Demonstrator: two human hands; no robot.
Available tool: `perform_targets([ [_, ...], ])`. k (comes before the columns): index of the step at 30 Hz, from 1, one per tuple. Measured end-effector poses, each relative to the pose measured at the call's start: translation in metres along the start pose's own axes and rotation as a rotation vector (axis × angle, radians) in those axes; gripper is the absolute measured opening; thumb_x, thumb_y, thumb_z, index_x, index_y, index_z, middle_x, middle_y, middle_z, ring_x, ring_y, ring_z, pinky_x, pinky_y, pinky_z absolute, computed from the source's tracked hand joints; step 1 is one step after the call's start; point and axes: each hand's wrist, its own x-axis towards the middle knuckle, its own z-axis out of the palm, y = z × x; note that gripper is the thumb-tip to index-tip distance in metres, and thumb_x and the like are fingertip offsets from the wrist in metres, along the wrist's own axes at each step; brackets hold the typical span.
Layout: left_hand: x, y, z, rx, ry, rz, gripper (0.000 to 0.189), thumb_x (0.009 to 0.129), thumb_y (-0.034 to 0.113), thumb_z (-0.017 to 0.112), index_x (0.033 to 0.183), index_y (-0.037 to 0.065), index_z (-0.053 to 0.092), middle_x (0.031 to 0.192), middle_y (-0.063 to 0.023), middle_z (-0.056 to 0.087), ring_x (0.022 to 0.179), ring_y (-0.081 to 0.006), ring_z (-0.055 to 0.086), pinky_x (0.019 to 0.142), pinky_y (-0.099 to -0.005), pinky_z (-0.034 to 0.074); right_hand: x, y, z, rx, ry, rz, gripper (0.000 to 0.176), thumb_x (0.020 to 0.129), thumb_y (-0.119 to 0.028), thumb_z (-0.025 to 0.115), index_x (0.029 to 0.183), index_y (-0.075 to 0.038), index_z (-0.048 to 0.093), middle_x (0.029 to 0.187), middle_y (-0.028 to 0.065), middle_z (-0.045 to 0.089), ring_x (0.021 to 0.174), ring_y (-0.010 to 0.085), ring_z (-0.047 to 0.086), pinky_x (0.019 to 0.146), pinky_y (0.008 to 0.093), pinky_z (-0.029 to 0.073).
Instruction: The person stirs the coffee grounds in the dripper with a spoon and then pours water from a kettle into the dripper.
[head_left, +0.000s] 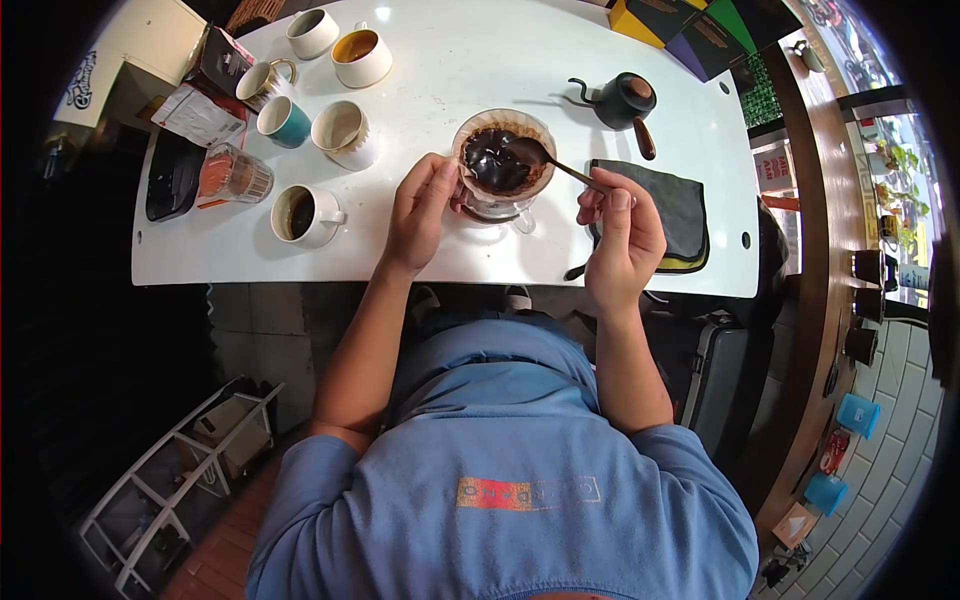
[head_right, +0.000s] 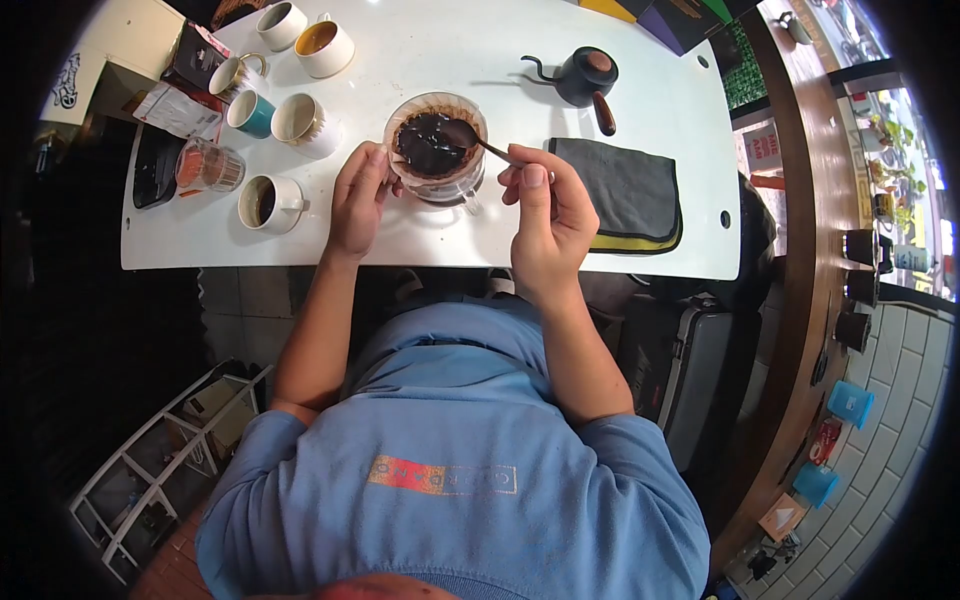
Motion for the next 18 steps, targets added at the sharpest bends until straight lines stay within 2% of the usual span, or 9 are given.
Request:
perform_targets([
  [16, 0.0043, -0.0062, -0.0023, -0.011, -0.035, -0.004, 0.024, 0.096, 0.022, 0.037, 0.083, 0.005, 0.046, 0.074, -0.0013, 0.044, 0.070, -0.0098, 0.041, 0.066, -0.0238, 0.037, 0.0019, -0.0048, 0.0028, 0.009, 0.025, -0.042, 0.022, 0.094, -0.012, 0.047, 0.103, 0.005, 0.056, 0.079, 0.0072, 0.059, 0.072, 0.0092, 0.055, 0.063, 0.0213, 0.045],
  [18, 0.0067, -0.0063, -0.0044, -0.021, 0.010, 0.019, 0.025, 0.096, 0.022, 0.039, 0.081, 0.004, 0.049, 0.072, 0.0001, 0.050, 0.067, -0.0067, 0.045, 0.063, -0.0203, 0.038, 0.0026, -0.0067, 0.0024, 0.000, 0.028, -0.047, 0.022, 0.094, -0.012, 0.047, 0.103, 0.005, 0.057, 0.079, 0.0072, 0.060, 0.071, 0.0090, 0.055, 0.063, 0.0212, 0.045],
])
